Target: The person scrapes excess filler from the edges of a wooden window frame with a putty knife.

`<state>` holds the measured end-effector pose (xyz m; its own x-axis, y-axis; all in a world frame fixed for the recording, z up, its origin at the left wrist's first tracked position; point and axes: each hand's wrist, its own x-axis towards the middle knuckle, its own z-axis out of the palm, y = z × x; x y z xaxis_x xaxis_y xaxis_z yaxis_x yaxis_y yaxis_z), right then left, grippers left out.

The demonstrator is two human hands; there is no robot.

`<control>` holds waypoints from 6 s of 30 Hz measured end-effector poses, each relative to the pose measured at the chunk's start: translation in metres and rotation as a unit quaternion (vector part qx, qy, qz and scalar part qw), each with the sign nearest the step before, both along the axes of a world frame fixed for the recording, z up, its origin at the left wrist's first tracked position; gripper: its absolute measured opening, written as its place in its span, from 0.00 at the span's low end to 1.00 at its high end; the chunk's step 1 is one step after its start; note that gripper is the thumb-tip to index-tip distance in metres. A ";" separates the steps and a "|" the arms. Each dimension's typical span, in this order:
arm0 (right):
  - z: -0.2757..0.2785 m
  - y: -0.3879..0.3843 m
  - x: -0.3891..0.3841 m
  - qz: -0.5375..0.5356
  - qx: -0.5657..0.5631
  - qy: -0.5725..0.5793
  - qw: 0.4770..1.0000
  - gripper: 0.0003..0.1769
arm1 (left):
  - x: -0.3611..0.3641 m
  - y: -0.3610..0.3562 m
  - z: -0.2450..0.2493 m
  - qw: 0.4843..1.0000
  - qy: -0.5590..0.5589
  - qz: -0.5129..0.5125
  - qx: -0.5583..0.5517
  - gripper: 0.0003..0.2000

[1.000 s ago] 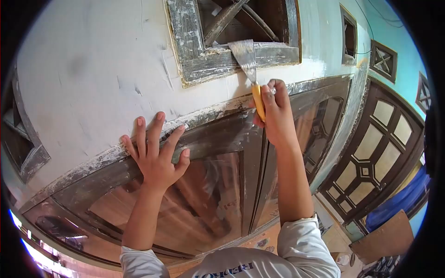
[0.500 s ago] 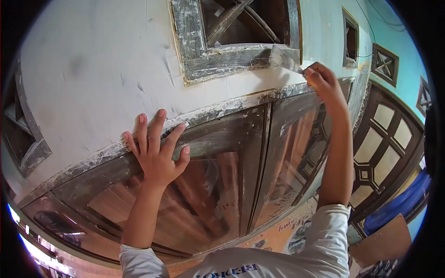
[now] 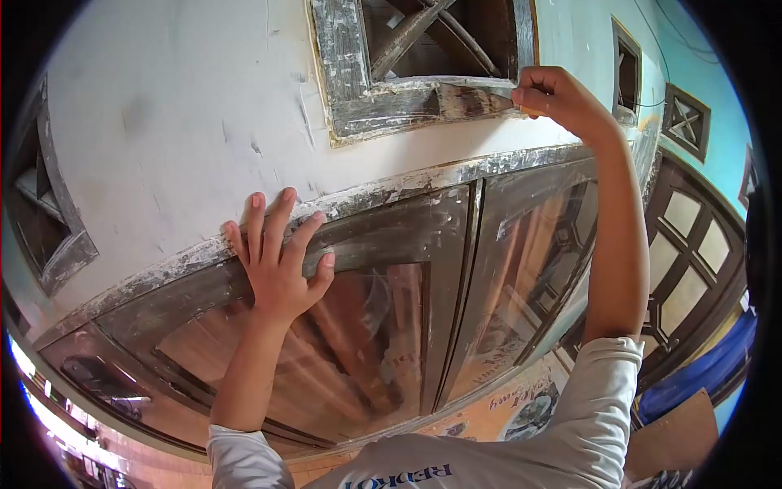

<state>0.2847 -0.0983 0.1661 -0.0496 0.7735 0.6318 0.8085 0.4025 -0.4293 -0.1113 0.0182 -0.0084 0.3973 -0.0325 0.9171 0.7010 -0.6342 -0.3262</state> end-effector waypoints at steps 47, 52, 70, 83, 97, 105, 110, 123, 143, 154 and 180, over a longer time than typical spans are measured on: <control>-0.218 -0.061 -0.114 -0.036 0.075 0.033 0.996 0.16 | -0.045 0.009 0.008 0.994 -0.081 0.049 0.057 0.21; -0.237 -0.057 -0.118 -0.021 0.019 0.122 0.992 0.15 | -0.045 0.010 0.008 0.994 -0.079 0.049 0.065 0.22; -0.188 0.028 -0.181 0.066 0.154 0.374 0.912 0.17 | -0.045 0.011 0.004 0.993 -0.096 0.056 0.050 0.21; -0.187 0.006 -0.178 0.024 0.170 0.399 0.901 0.16 | -0.048 0.010 0.004 0.995 -0.073 0.055 0.049 0.22; -0.204 0.023 -0.174 -0.035 0.268 0.137 0.953 0.20 | -0.047 0.010 0.003 0.993 -0.087 0.057 0.051 0.20; -0.183 0.010 -0.156 -0.008 0.282 0.237 0.930 0.18 | -0.049 0.010 0.004 0.995 -0.072 0.052 0.051 0.21; -0.174 0.005 -0.168 -0.011 0.219 0.193 0.956 0.16 | -0.049 0.010 0.002 0.995 -0.075 0.042 0.050 0.20; -0.194 0.007 -0.161 0.071 0.203 0.356 0.910 0.17 | -0.049 0.011 0.003 0.994 -0.086 0.038 0.049 0.19; -0.247 0.021 -0.057 -0.083 0.314 0.409 0.853 0.21 | -0.047 0.004 0.004 0.994 -0.075 0.061 0.043 0.24; -0.220 0.045 0.012 -0.204 0.361 0.313 0.855 0.22 | -0.012 -0.013 0.001 0.998 -0.030 0.061 -0.008 0.25; -0.242 0.025 -0.002 -0.024 0.288 0.212 0.934 0.25 | 0.014 0.003 -0.009 0.984 -0.085 0.150 0.044 0.25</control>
<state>0.2825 -0.0730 -0.0757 0.3252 0.2936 0.8989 0.6391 0.6324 -0.4378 -0.0974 0.0209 -0.0178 0.2427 -0.0189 0.9699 0.9017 -0.3643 -0.2327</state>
